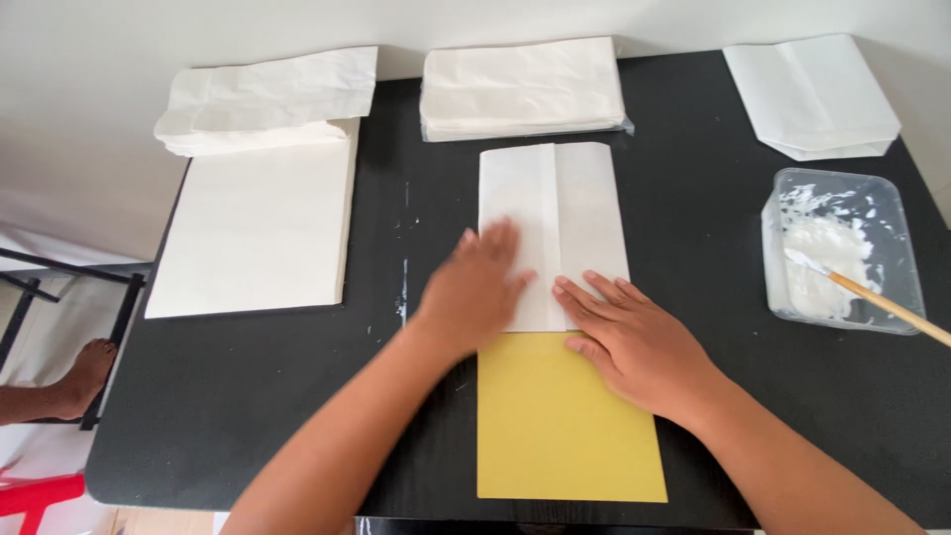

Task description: Folding a sheet of paper around a cardboard template to create a paper bag

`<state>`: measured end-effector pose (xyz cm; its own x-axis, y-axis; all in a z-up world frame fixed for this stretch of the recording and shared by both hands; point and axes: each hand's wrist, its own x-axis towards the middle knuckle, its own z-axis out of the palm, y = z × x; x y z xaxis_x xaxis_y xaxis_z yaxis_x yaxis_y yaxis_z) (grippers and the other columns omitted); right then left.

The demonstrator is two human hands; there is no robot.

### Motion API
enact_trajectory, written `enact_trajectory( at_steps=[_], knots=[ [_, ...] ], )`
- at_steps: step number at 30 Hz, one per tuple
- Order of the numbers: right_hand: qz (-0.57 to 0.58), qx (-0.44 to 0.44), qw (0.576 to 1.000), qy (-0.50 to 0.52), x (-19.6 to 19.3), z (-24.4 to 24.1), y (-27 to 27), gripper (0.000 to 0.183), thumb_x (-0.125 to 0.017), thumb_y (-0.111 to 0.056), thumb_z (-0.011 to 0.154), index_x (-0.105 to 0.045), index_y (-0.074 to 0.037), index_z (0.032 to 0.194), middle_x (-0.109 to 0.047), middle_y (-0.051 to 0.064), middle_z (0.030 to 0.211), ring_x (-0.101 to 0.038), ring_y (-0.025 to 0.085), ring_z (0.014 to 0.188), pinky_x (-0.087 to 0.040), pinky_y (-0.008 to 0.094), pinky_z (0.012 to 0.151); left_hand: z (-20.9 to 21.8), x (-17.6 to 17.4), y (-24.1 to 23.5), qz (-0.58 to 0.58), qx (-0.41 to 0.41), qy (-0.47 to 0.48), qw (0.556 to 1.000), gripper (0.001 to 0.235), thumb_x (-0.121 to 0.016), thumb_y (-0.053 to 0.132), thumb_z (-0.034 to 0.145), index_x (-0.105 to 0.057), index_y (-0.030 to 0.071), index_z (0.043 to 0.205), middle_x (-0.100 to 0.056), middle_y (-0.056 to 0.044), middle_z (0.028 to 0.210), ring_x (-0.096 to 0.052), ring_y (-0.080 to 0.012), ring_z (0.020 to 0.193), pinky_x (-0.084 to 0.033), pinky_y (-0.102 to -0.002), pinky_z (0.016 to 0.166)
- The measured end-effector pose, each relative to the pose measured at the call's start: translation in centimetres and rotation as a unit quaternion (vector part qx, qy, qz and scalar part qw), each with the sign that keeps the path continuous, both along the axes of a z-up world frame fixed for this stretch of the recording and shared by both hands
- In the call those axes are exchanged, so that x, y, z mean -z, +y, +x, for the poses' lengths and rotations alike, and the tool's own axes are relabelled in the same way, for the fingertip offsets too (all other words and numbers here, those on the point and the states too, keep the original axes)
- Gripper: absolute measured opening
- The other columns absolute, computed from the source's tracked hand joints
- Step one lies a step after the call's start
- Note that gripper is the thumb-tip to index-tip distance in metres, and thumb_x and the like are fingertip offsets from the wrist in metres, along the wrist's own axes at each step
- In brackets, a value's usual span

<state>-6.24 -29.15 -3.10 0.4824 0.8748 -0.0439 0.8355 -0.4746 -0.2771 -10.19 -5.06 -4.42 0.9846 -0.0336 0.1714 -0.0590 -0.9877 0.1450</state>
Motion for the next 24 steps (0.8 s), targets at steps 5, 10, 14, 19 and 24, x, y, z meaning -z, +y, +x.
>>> enact_trajectory(
  at_steps=[5, 10, 14, 19, 24],
  knots=[
    [0.064, 0.016, 0.995, 0.071, -1.1, 0.1, -0.1, 0.050, -0.038, -0.030, 0.107, -0.048, -0.013, 0.153, -0.046, 0.006, 0.160, -0.037, 0.036, 0.146, -0.026, 0.053, 0.120, -2.8, -0.9, -3.0, -0.027, 0.054, 0.105, 0.993, 0.067, -0.020, 0.048, 0.110, -0.028, 0.007, 0.162, -0.029, -0.016, 0.168, -0.024, -0.0366, 0.156, -0.016, -0.051, 0.127],
    [0.153, 0.081, 0.972, 0.160, -2.9, -0.3, -0.1, 0.048, -0.040, -0.026, 0.106, -0.051, -0.009, 0.150, -0.050, 0.011, 0.156, -0.038, 0.037, 0.146, -0.024, 0.052, 0.123, -3.0, -1.9, -3.4, -0.031, 0.046, 0.122, 0.991, 0.077, -0.018, 0.061, 0.106, -0.025, 0.012, 0.163, -0.027, -0.014, 0.169, -0.020, -0.0349, 0.157, -0.012, -0.050, 0.128],
    [0.166, 0.069, 0.976, 0.126, -3.1, 0.3, 2.1, 0.051, -0.042, -0.024, 0.105, -0.046, -0.019, 0.155, -0.045, 0.002, 0.160, -0.032, 0.032, 0.150, -0.018, 0.053, 0.123, -3.2, -2.7, -3.4, -0.028, 0.047, 0.142, 0.988, 0.086, -0.016, 0.069, 0.100, -0.023, 0.011, 0.164, -0.021, -0.014, 0.171, -0.015, -0.0367, 0.158, -0.010, -0.051, 0.129],
    [0.033, 0.020, 0.990, 0.139, -3.9, 3.6, 9.9, 0.058, -0.029, -0.026, 0.105, -0.029, -0.021, 0.163, -0.032, 0.002, 0.166, -0.021, 0.034, 0.154, -0.007, 0.057, 0.126, -3.9, -3.9, -3.8, -0.042, 0.038, 0.121, 0.991, 0.087, -0.021, 0.069, 0.098, -0.035, 0.008, 0.158, -0.033, -0.015, 0.165, -0.023, -0.0360, 0.156, -0.012, -0.050, 0.129],
    [-0.067, 0.007, 0.996, 0.066, -1.3, 8.6, 16.4, 0.063, -0.024, -0.030, 0.102, -0.029, -0.014, 0.162, -0.027, 0.005, 0.168, -0.019, 0.029, 0.157, -0.003, 0.053, 0.128, -3.7, -3.0, -3.5, -0.075, 0.035, 0.093, 0.992, 0.086, -0.026, 0.069, 0.097, -0.041, 0.006, 0.155, -0.043, -0.017, 0.158, -0.033, -0.0367, 0.152, -0.016, -0.051, 0.128]
  ],
)
